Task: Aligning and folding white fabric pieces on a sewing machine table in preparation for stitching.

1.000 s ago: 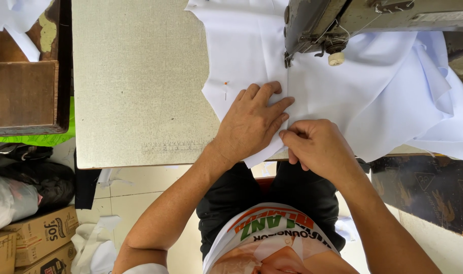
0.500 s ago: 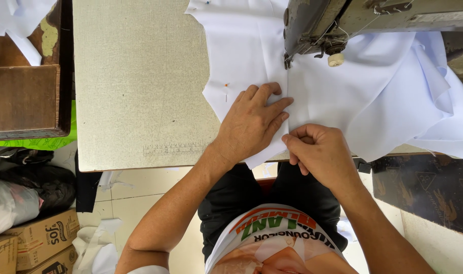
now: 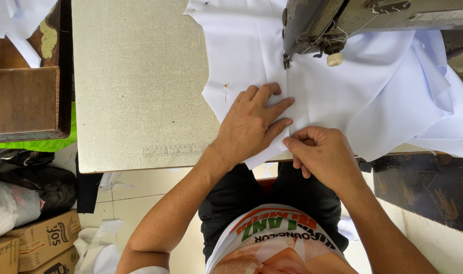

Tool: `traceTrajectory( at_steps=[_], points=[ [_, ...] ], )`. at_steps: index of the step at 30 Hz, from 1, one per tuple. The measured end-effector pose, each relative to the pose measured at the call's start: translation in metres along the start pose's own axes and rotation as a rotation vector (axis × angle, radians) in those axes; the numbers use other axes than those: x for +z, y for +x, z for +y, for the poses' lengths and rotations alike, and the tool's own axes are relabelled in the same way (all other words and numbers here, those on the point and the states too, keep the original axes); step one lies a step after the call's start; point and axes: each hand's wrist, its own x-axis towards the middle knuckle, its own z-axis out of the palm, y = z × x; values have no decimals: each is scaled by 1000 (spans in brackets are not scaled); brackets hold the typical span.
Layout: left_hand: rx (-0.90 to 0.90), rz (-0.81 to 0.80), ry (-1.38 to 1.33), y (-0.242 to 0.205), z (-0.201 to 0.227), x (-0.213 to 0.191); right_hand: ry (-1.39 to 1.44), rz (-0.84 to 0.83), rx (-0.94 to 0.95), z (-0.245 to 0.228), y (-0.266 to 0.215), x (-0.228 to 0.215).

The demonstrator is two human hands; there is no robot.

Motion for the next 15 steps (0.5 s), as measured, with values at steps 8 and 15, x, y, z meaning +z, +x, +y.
traceTrajectory(
  at_steps=[8, 15],
  points=[
    [6, 13, 10, 0, 1, 1, -34, -46, 16, 2, 4, -6],
    [61, 49, 62, -3, -1, 7, -389, 17, -39, -5, 2, -14]
  ],
)
